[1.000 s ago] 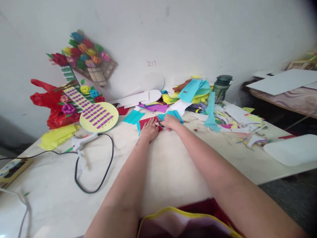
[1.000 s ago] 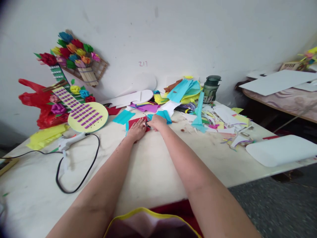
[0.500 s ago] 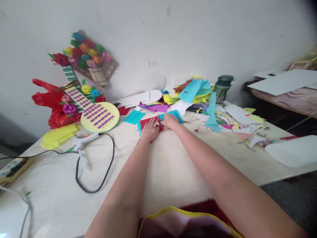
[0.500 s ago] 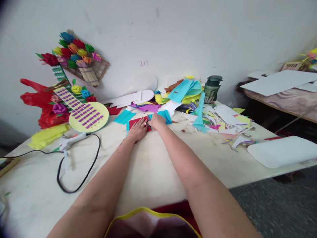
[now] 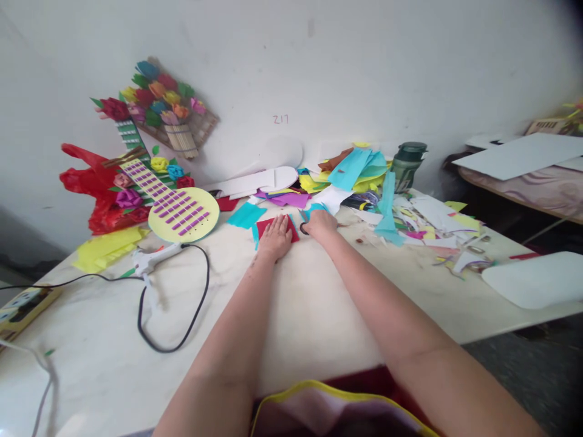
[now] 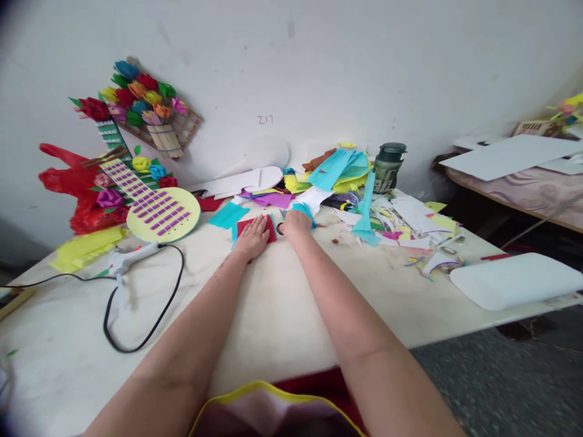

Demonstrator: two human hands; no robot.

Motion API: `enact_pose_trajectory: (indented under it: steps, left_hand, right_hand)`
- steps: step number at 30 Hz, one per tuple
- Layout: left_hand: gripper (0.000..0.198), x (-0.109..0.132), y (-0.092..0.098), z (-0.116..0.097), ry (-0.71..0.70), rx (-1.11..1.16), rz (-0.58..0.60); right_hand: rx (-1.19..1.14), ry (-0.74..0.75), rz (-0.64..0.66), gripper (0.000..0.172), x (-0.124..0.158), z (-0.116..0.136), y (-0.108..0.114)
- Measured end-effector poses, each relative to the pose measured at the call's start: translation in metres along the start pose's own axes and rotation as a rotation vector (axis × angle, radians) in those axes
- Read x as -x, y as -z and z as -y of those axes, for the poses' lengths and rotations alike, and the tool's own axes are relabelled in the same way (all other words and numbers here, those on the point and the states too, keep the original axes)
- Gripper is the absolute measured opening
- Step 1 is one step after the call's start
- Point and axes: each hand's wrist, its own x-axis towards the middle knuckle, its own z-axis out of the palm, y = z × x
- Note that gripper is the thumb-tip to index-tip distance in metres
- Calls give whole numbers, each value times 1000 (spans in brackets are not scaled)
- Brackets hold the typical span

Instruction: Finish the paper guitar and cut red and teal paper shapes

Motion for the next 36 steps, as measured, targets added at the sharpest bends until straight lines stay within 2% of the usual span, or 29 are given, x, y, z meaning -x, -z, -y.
enact_pose_trajectory:
  steps: [3, 5, 8, 11, 14, 17, 21, 25, 32, 36]
  left_hand:
    - [55, 5, 4, -2, 12, -17, -157]
    - [54, 8, 8, -1, 67, -33, -263]
    - [51, 14, 13, 2, 247, -44, -395]
    - [42, 18, 17, 8, 446, -49, -447]
    - [35, 21, 19, 14, 577, -51, -448]
    - [37, 22, 20, 20, 652, -29, -435]
    - [46, 23, 23, 23, 738, 6, -396]
    - [48, 23, 25, 24, 763, 51, -351]
    - [25, 20, 25, 32, 756, 147, -291]
    - [23, 20, 25, 33, 724, 256, -291]
  right_hand:
    - [1, 2, 15, 41, 4, 0, 3]
    - [14, 11, 32, 40, 7, 0, 4]
    - [57, 30, 35, 39, 10, -1, 5]
    - [106, 49, 3, 38, 10, -3, 4]
    - [101, 87, -31, 32, 8, -4, 2]
    - [21, 130, 31, 24, 8, -2, 0]
    - [42, 170, 97, 29, 15, 5, -1]
    - [147, 229, 29, 39, 21, 9, -5]
    - [220, 312, 4, 37, 17, 8, -21]
    - [233, 328, -5, 38, 15, 7, -25]
